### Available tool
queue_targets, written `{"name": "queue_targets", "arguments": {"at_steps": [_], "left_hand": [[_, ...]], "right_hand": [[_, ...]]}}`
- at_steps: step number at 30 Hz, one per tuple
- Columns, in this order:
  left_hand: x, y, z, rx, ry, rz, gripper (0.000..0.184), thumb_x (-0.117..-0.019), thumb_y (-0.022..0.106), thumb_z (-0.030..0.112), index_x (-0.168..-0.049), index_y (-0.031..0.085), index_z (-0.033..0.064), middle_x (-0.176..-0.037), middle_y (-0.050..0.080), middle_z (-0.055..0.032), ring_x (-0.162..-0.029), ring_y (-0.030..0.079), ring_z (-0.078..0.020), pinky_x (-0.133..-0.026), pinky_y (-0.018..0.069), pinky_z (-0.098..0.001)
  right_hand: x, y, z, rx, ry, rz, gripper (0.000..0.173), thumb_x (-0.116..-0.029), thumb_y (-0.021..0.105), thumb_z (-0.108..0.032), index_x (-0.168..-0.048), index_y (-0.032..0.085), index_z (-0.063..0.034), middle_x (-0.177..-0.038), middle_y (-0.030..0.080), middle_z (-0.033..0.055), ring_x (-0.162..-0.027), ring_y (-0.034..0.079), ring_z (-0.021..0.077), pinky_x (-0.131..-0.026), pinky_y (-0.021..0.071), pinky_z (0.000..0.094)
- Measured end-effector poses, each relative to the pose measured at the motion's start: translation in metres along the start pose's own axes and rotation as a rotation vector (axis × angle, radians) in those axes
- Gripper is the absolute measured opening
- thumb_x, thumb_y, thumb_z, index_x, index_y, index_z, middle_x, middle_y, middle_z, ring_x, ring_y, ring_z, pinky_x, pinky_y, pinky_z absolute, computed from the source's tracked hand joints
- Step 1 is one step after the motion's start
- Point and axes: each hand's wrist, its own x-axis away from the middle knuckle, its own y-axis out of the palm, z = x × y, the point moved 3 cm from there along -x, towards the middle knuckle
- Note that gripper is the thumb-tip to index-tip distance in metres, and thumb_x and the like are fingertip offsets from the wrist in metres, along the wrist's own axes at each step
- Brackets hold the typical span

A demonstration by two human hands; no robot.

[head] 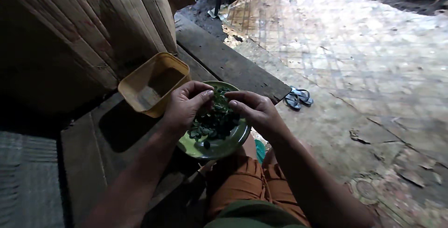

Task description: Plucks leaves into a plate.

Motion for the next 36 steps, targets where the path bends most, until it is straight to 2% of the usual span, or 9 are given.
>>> {"name": "queue_targets", "arguments": {"at_steps": [2,7,11,14,17,21,30,33,36], "left_hand": [[0.0,0.001,0.0,0.036,-0.027,0.006,0.009,-0.0987,0.064,0.004,-0.107,0.068,0.0047,-0.088,0.07,-0.0025,-0.072,0.07,-0.0102,-0.07,0.0626,-0.0261],[0.001,0.006,0.001,0.126,-0.08,0.023,0.008,-0.0991,0.061,0.0,-0.105,0.066,0.0036,-0.089,0.07,-0.0029,-0.074,0.071,-0.011,-0.072,0.063,-0.0273],[0.004,0.007,0.001,0.137,-0.139,-0.126,0.024,-0.1021,0.06,0.012,-0.126,0.058,0.01,-0.099,0.069,-0.0019,-0.082,0.071,-0.0112,-0.077,0.062,-0.0278],[0.006,0.012,-0.001,0.11,-0.109,-0.135,0.04,-0.0969,0.065,0.003,-0.133,0.052,0.0112,-0.098,0.069,-0.0026,-0.08,0.07,-0.0099,-0.072,0.0618,-0.0252],[0.006,0.014,-0.004,0.071,-0.068,-0.119,0.039,-0.0941,0.066,-0.004,-0.129,0.056,0.0098,-0.095,0.067,-0.0022,-0.077,0.068,-0.0092,-0.069,0.061,-0.0237],[0.002,0.009,-0.003,0.05,-0.043,-0.088,0.019,-0.093,0.066,-0.005,-0.109,0.064,0.0054,-0.092,0.067,-0.0018,-0.077,0.068,-0.0096,-0.071,0.0614,-0.0257],[-0.002,-0.01,0.006,-0.203,0.067,-0.094,0.014,-0.0942,0.065,-0.003,-0.106,0.066,0.0042,-0.092,0.069,-0.0019,-0.077,0.067,-0.0078,-0.072,0.0595,-0.0227],[0.002,-0.007,0.007,-0.374,0.148,-0.188,0.015,-0.0958,0.068,0.009,-0.111,0.07,0.0083,-0.101,0.071,0.0009,-0.088,0.068,-0.0044,-0.078,0.0585,-0.0219],[0.005,0.001,0.001,-0.533,0.271,-0.221,0.022,-0.0941,0.072,0.019,-0.114,0.074,0.0113,-0.113,0.07,0.0009,-0.106,0.065,-0.0034,-0.093,0.0542,-0.0242]], "right_hand": [[0.0,0.002,0.001,0.043,-0.025,-0.01,0.022,-0.0997,0.065,-0.018,-0.119,0.072,-0.0099,-0.104,0.073,-0.0027,-0.09,0.068,0.0032,-0.079,0.0581,0.0239],[-0.005,0.005,-0.001,0.178,-0.125,0.026,0.012,-0.0998,0.064,-0.02,-0.101,0.073,-0.0112,-0.087,0.07,-0.0059,-0.076,0.063,-0.0003,-0.069,0.0538,0.0214],[-0.007,0.006,-0.002,0.232,-0.163,0.007,0.012,-0.0999,0.064,-0.018,-0.099,0.072,-0.0096,-0.086,0.069,-0.0048,-0.076,0.063,0.0,-0.069,0.0539,0.0208],[-0.007,0.009,-0.004,0.286,-0.212,0.009,0.012,-0.0988,0.066,-0.018,-0.099,0.072,-0.0082,-0.087,0.069,-0.0034,-0.078,0.064,0.0002,-0.072,0.0539,0.0199],[-0.007,0.009,-0.003,0.383,-0.269,0.027,0.014,-0.098,0.066,-0.02,-0.097,0.074,-0.0084,-0.086,0.069,-0.0019,-0.079,0.064,0.003,-0.075,0.0541,0.0247],[-0.004,0.0,-0.001,0.455,-0.233,0.026,0.015,-0.098,0.065,-0.019,-0.1,0.074,-0.0077,-0.088,0.071,0.0009,-0.084,0.067,0.0105,-0.088,0.0519,0.0436],[-0.005,-0.018,0.006,0.507,-0.19,0.041,0.015,-0.0978,0.065,-0.021,-0.097,0.074,-0.0087,-0.085,0.07,0.0004,-0.08,0.066,0.0087,-0.078,0.0546,0.0343],[-0.006,-0.017,0.007,0.498,-0.158,0.023,0.014,-0.0977,0.067,-0.02,-0.098,0.074,-0.008,-0.086,0.07,0.0014,-0.079,0.065,0.0096,-0.076,0.0549,0.0332],[-0.008,-0.011,0.005,0.511,-0.207,-0.01,0.012,-0.0965,0.067,-0.018,-0.098,0.073,-0.0079,-0.085,0.07,0.0013,-0.079,0.066,0.0099,-0.08,0.0541,0.0366]]}}
